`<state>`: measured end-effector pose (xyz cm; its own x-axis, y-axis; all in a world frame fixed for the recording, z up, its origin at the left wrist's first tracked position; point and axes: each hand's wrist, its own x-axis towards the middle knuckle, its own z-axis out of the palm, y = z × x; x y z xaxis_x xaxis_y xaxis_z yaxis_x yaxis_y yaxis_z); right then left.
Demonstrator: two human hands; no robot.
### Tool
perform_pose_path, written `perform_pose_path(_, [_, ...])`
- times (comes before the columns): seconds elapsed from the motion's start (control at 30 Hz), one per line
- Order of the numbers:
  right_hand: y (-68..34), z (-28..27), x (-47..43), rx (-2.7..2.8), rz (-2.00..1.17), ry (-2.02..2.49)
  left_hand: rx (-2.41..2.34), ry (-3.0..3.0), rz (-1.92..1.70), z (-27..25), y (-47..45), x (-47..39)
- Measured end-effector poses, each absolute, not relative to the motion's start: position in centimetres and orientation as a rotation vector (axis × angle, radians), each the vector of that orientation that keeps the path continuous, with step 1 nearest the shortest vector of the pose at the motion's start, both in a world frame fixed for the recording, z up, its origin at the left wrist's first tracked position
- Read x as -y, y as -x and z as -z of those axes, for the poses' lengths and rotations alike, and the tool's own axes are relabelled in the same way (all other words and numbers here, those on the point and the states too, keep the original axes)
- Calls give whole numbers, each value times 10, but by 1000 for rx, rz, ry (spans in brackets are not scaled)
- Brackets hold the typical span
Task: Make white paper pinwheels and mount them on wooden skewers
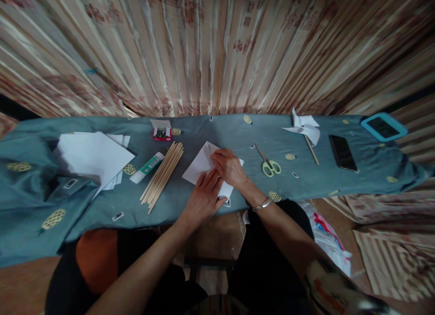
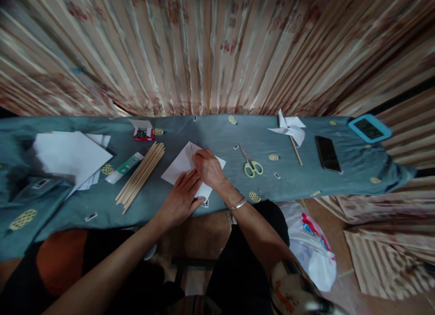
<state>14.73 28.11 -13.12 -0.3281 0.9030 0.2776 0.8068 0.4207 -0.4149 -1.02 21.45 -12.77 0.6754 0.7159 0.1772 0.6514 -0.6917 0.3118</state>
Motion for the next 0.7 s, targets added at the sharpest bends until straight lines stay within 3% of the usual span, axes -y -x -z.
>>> perform_pose_path(0.7, [-132, 133, -304, 2153, -185, 1596, -1096, -2601, -434, 133, 11, -213])
